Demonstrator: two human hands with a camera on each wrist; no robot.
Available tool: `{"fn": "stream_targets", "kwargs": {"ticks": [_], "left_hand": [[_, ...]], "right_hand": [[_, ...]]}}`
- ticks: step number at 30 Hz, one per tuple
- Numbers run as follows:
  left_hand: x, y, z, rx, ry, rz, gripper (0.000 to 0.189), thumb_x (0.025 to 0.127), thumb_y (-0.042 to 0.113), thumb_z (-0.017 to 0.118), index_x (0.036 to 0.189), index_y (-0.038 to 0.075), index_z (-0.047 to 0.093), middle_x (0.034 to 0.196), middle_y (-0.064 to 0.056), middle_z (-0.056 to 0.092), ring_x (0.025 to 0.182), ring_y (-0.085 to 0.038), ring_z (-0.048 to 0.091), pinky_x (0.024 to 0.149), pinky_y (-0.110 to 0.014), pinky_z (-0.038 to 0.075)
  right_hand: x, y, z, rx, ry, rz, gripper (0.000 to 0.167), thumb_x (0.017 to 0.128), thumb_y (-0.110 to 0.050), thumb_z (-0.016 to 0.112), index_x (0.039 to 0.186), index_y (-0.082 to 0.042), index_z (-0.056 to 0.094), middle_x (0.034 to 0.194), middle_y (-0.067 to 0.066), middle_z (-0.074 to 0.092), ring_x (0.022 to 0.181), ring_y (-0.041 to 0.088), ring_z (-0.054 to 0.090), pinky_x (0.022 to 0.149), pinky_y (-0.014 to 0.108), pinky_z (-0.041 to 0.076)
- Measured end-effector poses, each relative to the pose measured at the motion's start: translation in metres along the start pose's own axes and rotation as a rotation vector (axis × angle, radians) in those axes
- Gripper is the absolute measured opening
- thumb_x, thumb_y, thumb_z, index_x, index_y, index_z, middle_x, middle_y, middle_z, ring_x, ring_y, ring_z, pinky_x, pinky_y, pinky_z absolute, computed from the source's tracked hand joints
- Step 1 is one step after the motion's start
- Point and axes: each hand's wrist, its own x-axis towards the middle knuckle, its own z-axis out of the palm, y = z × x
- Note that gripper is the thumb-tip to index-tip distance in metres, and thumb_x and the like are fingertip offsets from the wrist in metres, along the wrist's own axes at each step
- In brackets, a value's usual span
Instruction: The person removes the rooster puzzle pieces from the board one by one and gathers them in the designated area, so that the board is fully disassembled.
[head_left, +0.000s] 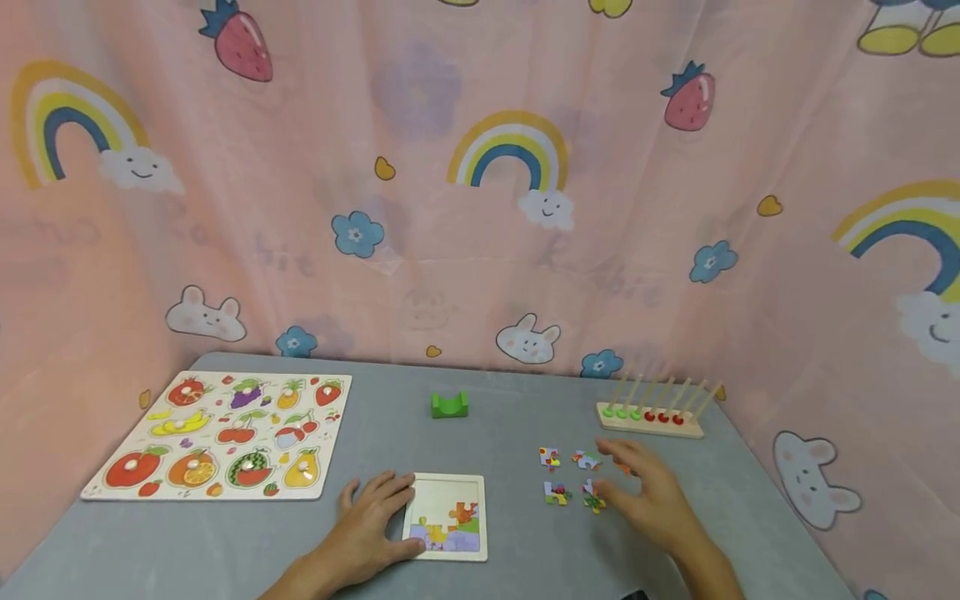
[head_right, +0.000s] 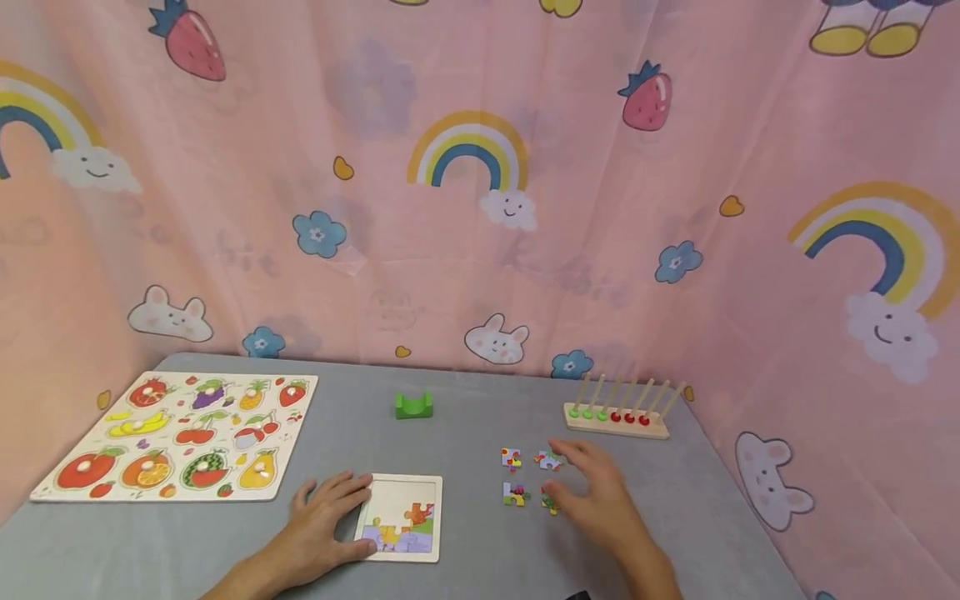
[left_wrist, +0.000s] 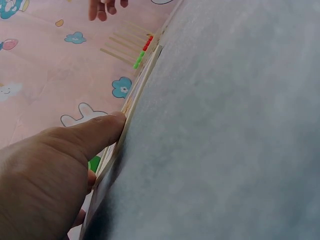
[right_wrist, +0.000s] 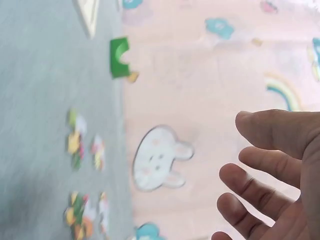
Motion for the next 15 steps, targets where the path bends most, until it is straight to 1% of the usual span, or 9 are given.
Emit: {"fn": "stream_targets", "kwargs": {"ticks": [4,6,11,13,15], "left_hand": [[-0.002,-0.001,0.000,0.010,-0.010,-0.005,0.070,0.075,0.046,0.079,0.122,-0.003,0.063,0.137,-0.012,0.052,0.130,-0.040,0.036,0.095,-0.069,0.007],[-0.002,-0.001,0.000,0.007,-0.015,-0.008,0.071,0.075,0.047,0.078,0.123,-0.003,0.063,0.137,-0.012,0.051,0.131,-0.040,0.036,0.095,-0.069,0.007],[-0.001,-0.001,0.001,-0.004,-0.007,-0.006,0.071,0.075,0.048,0.078,0.123,-0.003,0.062,0.138,-0.012,0.051,0.131,-0.041,0.036,0.095,-0.068,0.006],[-0.001,-0.001,0.001,-0.002,-0.002,-0.003,0.071,0.075,0.047,0.079,0.123,-0.003,0.062,0.138,-0.012,0.051,0.130,-0.041,0.036,0.095,-0.068,0.007],[-0.001,-0.001,0.001,-0.002,-0.001,-0.003,0.071,0.075,0.047,0.079,0.123,-0.003,0.062,0.137,-0.012,0.051,0.130,-0.041,0.036,0.095,-0.068,0.007]], "right_hand": [[0.003,-0.015,0.003,0.019,0.006,-0.072,0.049,0.075,-0.009,0.083,0.121,-0.007,0.066,0.113,-0.004,0.063,0.094,0.014,0.056,0.075,0.035,0.048],[0.005,-0.021,0.006,0.033,0.004,-0.096,0.050,0.074,-0.006,0.083,0.121,-0.006,0.066,0.114,-0.001,0.063,0.097,0.014,0.056,0.078,0.030,0.046],[0.012,-0.039,0.010,0.088,-0.008,-0.143,0.053,0.073,-0.002,0.082,0.123,-0.007,0.065,0.115,-0.004,0.061,0.104,0.015,0.055,0.085,0.025,0.043],[0.015,-0.046,0.012,0.113,-0.017,-0.158,0.054,0.073,-0.004,0.082,0.124,-0.008,0.065,0.115,-0.007,0.060,0.104,0.016,0.055,0.085,0.027,0.044],[0.017,-0.051,0.015,0.136,-0.029,-0.166,0.054,0.075,-0.005,0.082,0.126,-0.009,0.064,0.116,-0.007,0.059,0.106,0.016,0.054,0.085,0.029,0.045]]}}
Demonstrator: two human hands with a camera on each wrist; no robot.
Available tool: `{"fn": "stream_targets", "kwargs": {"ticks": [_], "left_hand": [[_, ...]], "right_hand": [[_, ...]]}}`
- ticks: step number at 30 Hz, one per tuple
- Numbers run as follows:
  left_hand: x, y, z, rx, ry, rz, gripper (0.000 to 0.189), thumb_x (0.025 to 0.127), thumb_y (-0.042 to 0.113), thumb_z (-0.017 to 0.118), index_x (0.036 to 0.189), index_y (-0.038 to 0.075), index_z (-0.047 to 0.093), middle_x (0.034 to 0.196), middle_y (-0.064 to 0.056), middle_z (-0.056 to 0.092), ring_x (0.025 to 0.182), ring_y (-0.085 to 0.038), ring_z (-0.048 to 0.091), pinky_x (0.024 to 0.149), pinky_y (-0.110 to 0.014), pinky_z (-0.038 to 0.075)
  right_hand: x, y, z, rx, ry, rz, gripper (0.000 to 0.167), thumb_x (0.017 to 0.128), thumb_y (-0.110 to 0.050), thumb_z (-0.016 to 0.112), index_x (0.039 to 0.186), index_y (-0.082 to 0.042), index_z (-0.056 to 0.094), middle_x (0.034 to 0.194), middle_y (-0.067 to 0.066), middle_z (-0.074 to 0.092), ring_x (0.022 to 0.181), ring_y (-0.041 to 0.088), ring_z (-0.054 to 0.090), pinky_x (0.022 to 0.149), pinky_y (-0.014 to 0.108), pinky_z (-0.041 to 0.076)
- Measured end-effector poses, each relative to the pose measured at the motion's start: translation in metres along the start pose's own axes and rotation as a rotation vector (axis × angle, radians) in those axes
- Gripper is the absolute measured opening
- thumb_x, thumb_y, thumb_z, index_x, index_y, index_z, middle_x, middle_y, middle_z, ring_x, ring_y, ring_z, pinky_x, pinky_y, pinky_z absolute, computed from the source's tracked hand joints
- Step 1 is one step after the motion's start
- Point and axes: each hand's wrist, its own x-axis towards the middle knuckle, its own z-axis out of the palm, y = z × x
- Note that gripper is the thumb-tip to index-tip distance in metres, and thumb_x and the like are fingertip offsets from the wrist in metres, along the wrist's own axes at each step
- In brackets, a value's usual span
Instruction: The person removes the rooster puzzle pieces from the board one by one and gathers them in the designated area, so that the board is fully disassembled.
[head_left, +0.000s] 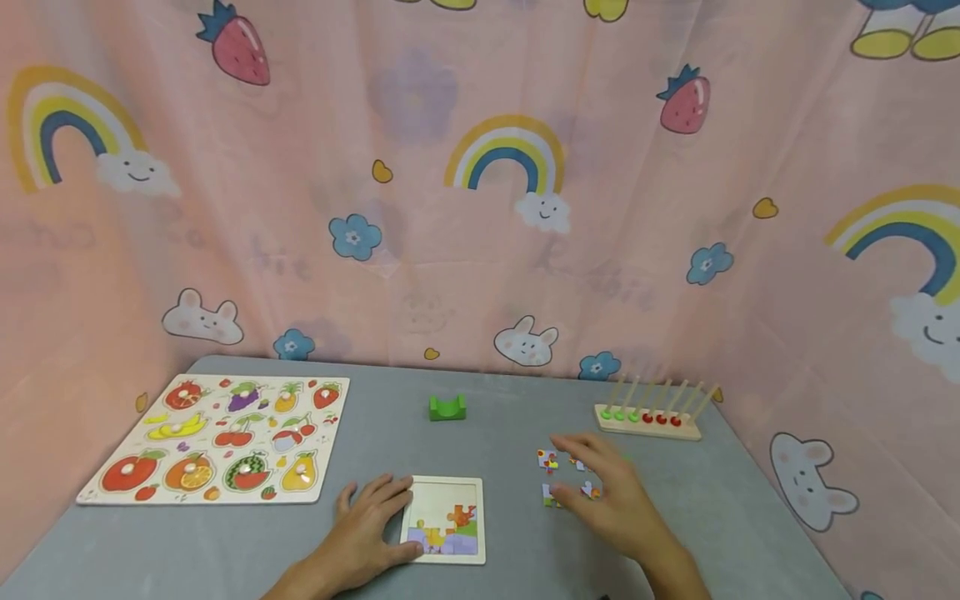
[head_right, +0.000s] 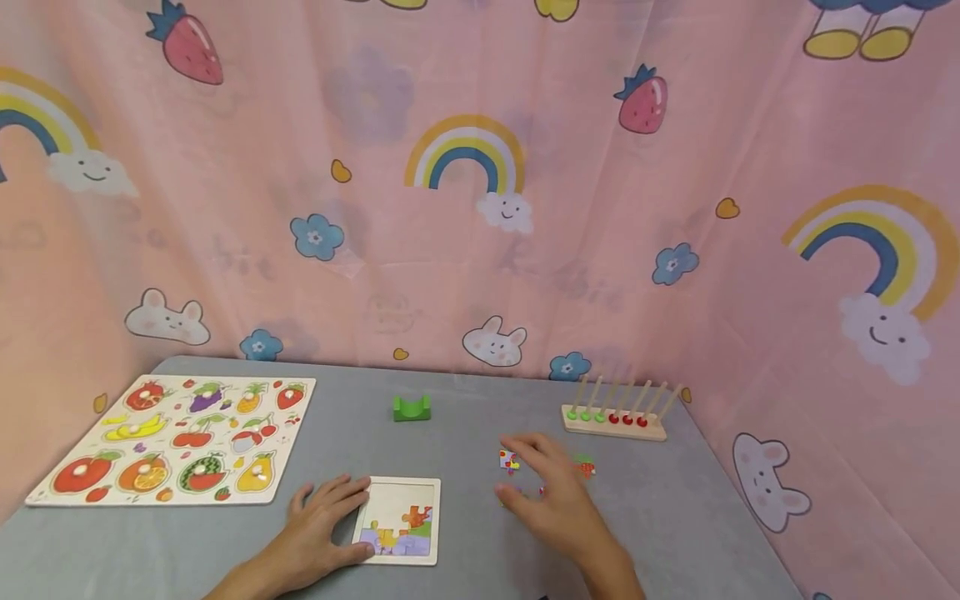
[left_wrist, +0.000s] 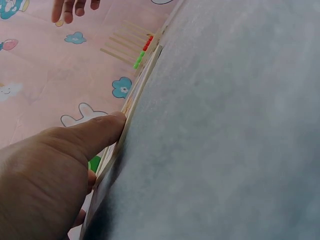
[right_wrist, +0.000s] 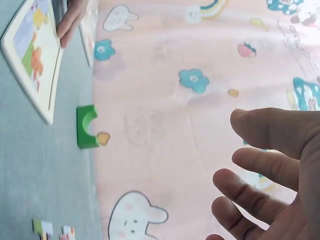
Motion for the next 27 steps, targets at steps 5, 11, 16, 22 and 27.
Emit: {"fn": "stream_targets", "kwargs": {"ticks": [5,11,16,22,27], "left_hand": [[-0.001,0.000,0.000,-0.004,0.003,0.004,0.071,0.076,0.048,0.078,0.123,-0.003,0.062,0.137,-0.012,0.051,0.130,-0.041,0.036,0.094,-0.068,0.007],[0.000,0.000,0.000,-0.001,0.008,0.007,0.071,0.075,0.047,0.079,0.122,-0.003,0.063,0.137,-0.012,0.052,0.130,-0.040,0.037,0.094,-0.068,0.007],[0.000,0.001,-0.001,-0.005,0.008,0.007,0.070,0.075,0.046,0.079,0.122,-0.003,0.063,0.137,-0.012,0.052,0.130,-0.041,0.037,0.094,-0.068,0.007],[0.001,0.000,-0.001,0.011,0.010,0.001,0.070,0.075,0.045,0.079,0.123,-0.003,0.063,0.137,-0.012,0.052,0.130,-0.041,0.037,0.095,-0.068,0.007],[0.001,0.001,-0.001,0.004,0.005,-0.007,0.071,0.075,0.048,0.078,0.123,-0.002,0.063,0.137,-0.012,0.052,0.130,-0.041,0.037,0.095,-0.068,0.007]], "right_hand": [[0.007,-0.010,0.010,0.010,-0.034,0.024,0.052,0.078,-0.010,0.081,0.127,-0.012,0.063,0.118,-0.008,0.058,0.110,0.015,0.052,0.086,0.036,0.046],[0.015,-0.016,0.027,0.032,-0.051,-0.017,0.049,0.080,-0.010,0.079,0.126,-0.009,0.064,0.117,-0.004,0.058,0.108,0.017,0.052,0.084,0.038,0.046],[0.020,-0.018,0.042,0.082,-0.075,-0.003,0.048,0.081,-0.010,0.078,0.127,-0.010,0.063,0.117,-0.002,0.058,0.112,0.019,0.050,0.087,0.042,0.045],[0.021,-0.018,0.061,0.158,-0.125,0.092,0.047,0.083,-0.015,0.077,0.128,-0.012,0.062,0.118,-0.001,0.057,0.114,0.017,0.048,0.090,0.048,0.043],[0.018,-0.013,0.075,0.189,-0.120,0.098,0.047,0.082,-0.016,0.077,0.127,-0.011,0.063,0.116,-0.003,0.055,0.113,0.018,0.048,0.090,0.047,0.043]]}}
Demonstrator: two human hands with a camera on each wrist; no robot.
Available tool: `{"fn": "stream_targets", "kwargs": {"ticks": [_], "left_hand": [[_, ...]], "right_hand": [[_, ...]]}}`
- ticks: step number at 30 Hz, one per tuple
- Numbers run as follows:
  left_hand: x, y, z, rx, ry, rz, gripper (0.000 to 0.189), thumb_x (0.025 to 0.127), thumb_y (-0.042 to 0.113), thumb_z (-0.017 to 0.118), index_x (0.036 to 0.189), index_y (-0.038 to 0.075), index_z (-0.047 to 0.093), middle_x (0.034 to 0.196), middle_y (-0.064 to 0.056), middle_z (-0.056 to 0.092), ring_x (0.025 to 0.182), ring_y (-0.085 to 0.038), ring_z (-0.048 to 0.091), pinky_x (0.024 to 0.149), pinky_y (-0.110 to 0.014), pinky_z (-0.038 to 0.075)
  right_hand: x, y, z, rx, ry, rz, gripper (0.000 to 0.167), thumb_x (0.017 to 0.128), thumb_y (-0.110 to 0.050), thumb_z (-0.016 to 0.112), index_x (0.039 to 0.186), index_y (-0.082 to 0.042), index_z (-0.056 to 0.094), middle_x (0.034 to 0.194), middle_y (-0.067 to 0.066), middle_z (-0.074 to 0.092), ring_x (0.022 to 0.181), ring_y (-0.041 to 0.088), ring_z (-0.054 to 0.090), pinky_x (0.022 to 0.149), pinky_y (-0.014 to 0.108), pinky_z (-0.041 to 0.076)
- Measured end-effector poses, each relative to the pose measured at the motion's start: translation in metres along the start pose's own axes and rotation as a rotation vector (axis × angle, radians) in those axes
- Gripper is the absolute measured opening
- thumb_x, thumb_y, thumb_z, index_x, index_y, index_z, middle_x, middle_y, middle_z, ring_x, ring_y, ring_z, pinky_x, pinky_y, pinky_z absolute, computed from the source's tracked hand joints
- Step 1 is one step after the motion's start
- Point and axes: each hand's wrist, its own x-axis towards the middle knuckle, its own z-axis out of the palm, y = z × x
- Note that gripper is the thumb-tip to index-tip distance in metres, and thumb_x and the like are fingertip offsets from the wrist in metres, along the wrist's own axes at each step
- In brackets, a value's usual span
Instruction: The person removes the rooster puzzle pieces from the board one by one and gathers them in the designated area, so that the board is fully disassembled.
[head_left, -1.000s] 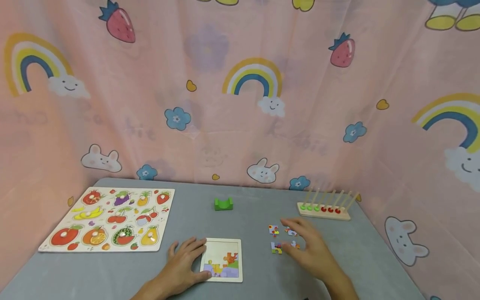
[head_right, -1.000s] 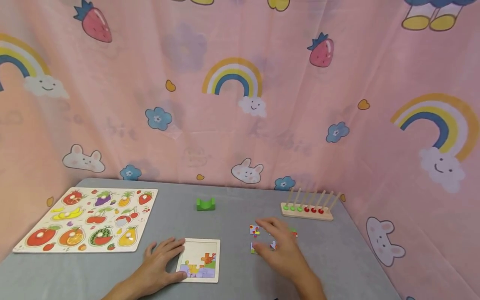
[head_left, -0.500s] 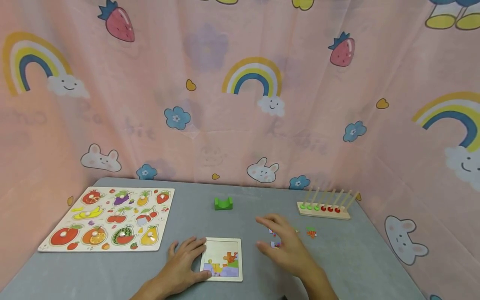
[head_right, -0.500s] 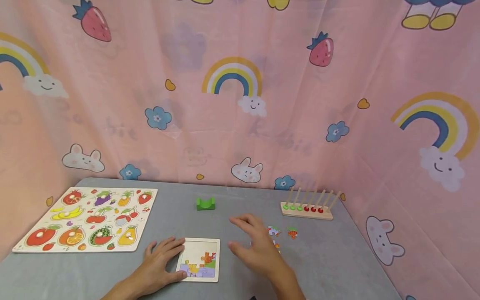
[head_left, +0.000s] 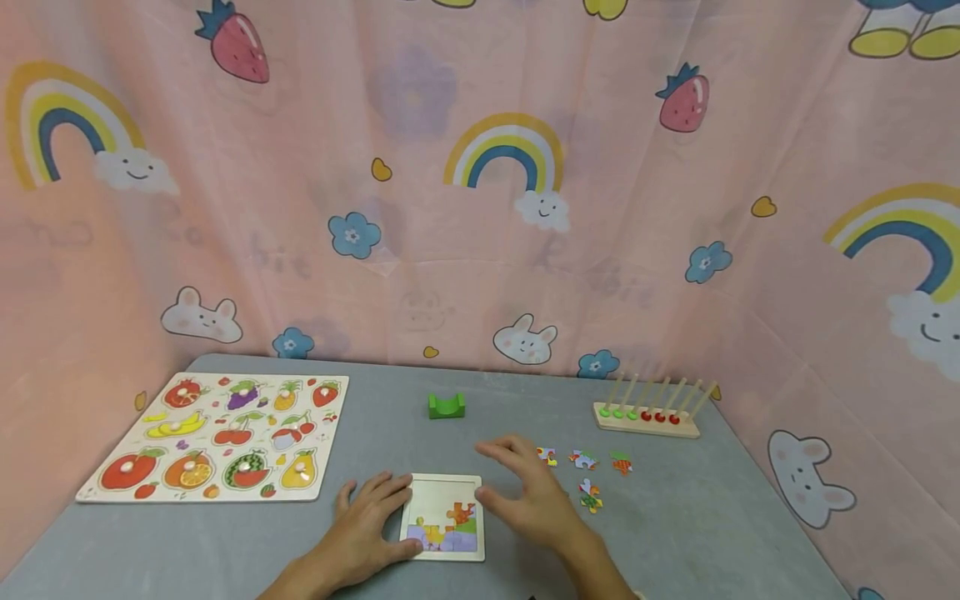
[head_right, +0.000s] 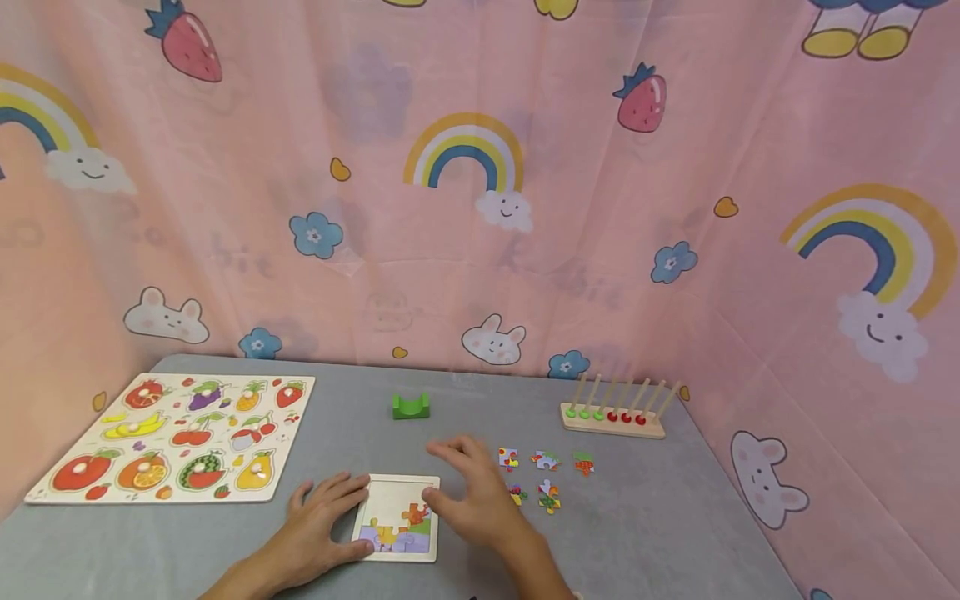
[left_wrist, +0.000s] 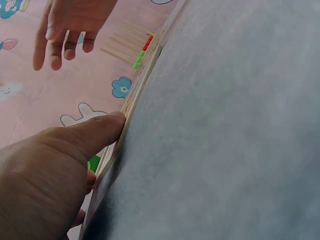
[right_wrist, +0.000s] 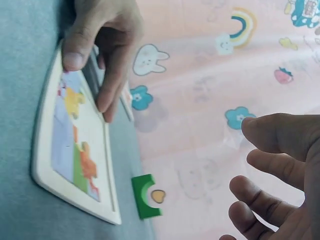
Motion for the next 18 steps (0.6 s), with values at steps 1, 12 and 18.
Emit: {"fn": "stream_targets", "kwargs": {"ticks": [1,12,18], "left_hand": [[0.000,0.000,0.000,-0.001,0.000,-0.001,0.071,0.075,0.048,0.078,0.123,-0.002,0.063,0.137,-0.011,0.052,0.129,-0.041,0.037,0.095,-0.068,0.007],[0.000,0.000,0.000,0.004,-0.001,0.003,0.071,0.075,0.048,0.078,0.123,-0.002,0.063,0.137,-0.011,0.052,0.129,-0.041,0.037,0.095,-0.068,0.007],[-0.001,0.000,-0.001,0.004,0.008,0.014,0.070,0.075,0.048,0.078,0.122,-0.002,0.063,0.136,-0.012,0.052,0.129,-0.042,0.038,0.094,-0.068,0.008]], "right_hand": [[0.000,0.002,0.003,-0.001,0.006,-0.011,0.047,0.082,-0.015,0.077,0.127,-0.011,0.063,0.116,-0.003,0.055,0.112,0.018,0.048,0.090,0.045,0.043],[-0.004,0.024,0.028,-0.021,-0.067,0.034,0.043,0.080,-0.011,0.075,0.122,-0.006,0.066,0.111,0.000,0.058,0.107,0.019,0.049,0.090,0.044,0.042],[-0.006,0.034,0.038,-0.020,-0.109,0.033,0.041,0.082,-0.015,0.075,0.121,-0.002,0.066,0.109,0.000,0.057,0.104,0.020,0.048,0.090,0.042,0.041]]}}
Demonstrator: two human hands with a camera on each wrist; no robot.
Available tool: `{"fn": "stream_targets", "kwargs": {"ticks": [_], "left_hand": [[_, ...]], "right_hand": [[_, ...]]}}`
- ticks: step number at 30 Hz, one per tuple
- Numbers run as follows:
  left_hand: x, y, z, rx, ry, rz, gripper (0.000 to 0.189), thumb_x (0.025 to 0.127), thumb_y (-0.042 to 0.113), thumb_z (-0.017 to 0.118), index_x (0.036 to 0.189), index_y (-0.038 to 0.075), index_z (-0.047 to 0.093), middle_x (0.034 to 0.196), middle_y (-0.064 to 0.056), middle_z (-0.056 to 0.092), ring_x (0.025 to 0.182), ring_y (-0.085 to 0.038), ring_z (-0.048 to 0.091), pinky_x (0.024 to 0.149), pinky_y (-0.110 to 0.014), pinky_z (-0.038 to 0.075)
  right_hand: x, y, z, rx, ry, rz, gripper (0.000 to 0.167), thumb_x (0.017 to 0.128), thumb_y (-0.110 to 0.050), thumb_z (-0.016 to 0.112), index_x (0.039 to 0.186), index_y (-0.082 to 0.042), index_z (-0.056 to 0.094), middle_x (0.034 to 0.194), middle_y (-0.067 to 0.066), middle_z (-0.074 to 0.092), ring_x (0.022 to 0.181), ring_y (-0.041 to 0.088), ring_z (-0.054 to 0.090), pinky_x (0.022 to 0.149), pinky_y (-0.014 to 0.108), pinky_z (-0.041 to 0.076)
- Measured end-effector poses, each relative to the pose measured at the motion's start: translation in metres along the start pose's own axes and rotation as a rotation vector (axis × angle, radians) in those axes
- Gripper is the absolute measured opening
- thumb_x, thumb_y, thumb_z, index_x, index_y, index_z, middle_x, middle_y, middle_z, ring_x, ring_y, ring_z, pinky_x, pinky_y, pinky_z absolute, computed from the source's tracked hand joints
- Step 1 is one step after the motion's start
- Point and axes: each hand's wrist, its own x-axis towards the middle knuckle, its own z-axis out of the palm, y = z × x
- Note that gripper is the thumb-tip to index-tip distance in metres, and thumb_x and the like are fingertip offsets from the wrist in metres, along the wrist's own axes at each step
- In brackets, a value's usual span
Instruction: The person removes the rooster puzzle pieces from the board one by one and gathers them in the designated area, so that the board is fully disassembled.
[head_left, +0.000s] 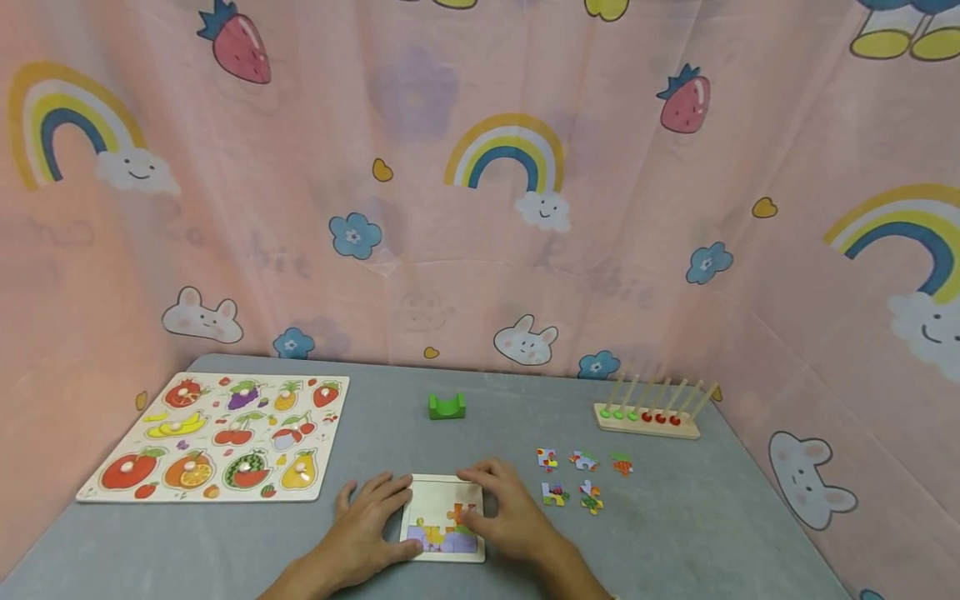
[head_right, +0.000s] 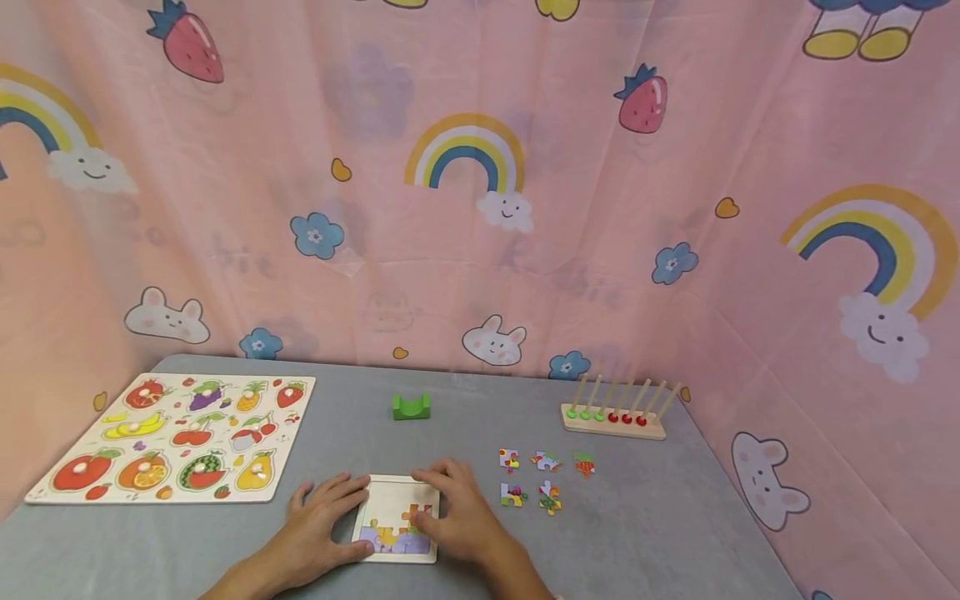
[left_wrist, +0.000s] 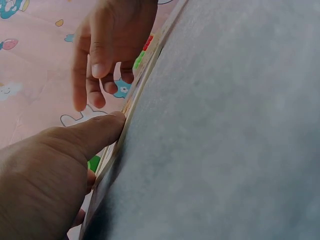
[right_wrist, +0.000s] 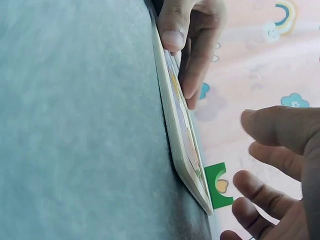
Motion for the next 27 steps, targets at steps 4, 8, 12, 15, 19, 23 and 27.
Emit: {"fn": "stream_targets", "kwargs": {"ticks": [4,8,12,15,19,23,27], "left_hand": [[-0.0006,-0.0003,0.0003,0.004,-0.001,-0.002,0.070,0.075,0.049,0.078,0.122,-0.002,0.063,0.137,-0.012,0.052,0.129,-0.041,0.037,0.094,-0.068,0.008],[-0.0008,0.0000,0.0003,0.009,-0.007,-0.005,0.071,0.075,0.050,0.078,0.122,-0.001,0.063,0.137,-0.011,0.052,0.129,-0.041,0.037,0.094,-0.069,0.008],[-0.0005,0.0000,0.0001,0.011,-0.013,-0.010,0.071,0.076,0.051,0.077,0.123,-0.001,0.063,0.137,-0.011,0.052,0.130,-0.041,0.037,0.094,-0.069,0.008],[-0.0001,-0.0002,0.0004,0.010,-0.010,-0.008,0.071,0.076,0.050,0.077,0.123,-0.001,0.063,0.137,-0.011,0.052,0.130,-0.040,0.037,0.094,-0.069,0.008],[0.0000,-0.0003,0.0006,0.008,-0.002,-0.003,0.070,0.075,0.048,0.078,0.123,-0.002,0.063,0.137,-0.011,0.052,0.129,-0.040,0.037,0.095,-0.069,0.008],[-0.0002,-0.0007,0.0007,0.010,-0.001,-0.004,0.070,0.075,0.048,0.078,0.123,-0.002,0.063,0.137,-0.011,0.052,0.130,-0.040,0.037,0.095,-0.069,0.009],[-0.0002,-0.0010,0.0007,0.011,-0.003,-0.005,0.071,0.075,0.048,0.078,0.123,-0.002,0.063,0.137,-0.011,0.052,0.130,-0.040,0.037,0.095,-0.069,0.009]], "right_hand": [[-0.0019,0.0058,0.0045,-0.007,-0.012,-0.018,0.042,0.083,-0.019,0.076,0.120,-0.003,0.066,0.109,-0.003,0.056,0.103,0.018,0.048,0.088,0.039,0.041],[-0.0032,0.0068,0.0058,-0.023,-0.036,0.020,0.043,0.080,-0.016,0.076,0.121,-0.005,0.066,0.110,-0.006,0.055,0.104,0.017,0.046,0.089,0.039,0.041],[-0.0036,0.0042,0.0048,-0.047,-0.088,0.089,0.044,0.079,-0.016,0.075,0.122,-0.007,0.066,0.110,-0.006,0.053,0.104,0.016,0.044,0.088,0.037,0.040],[-0.0038,0.0034,0.0041,-0.077,-0.120,0.108,0.045,0.079,-0.018,0.074,0.122,-0.008,0.066,0.111,-0.006,0.051,0.102,0.014,0.042,0.086,0.035,0.040],[-0.0038,0.0044,0.0048,-0.151,-0.136,0.075,0.043,0.079,-0.021,0.074,0.120,-0.009,0.068,0.111,-0.007,0.048,0.100,0.014,0.040,0.085,0.035,0.039],[-0.0031,0.0049,0.0059,-0.204,-0.158,0.075,0.035,0.079,-0.023,0.073,0.113,-0.015,0.072,0.110,-0.009,0.045,0.100,0.014,0.039,0.087,0.038,0.037],[-0.0028,0.0045,0.0065,-0.203,-0.172,0.100,0.030,0.079,-0.024,0.073,0.108,-0.019,0.072,0.109,-0.010,0.044,0.101,0.014,0.039,0.088,0.040,0.036]]}}
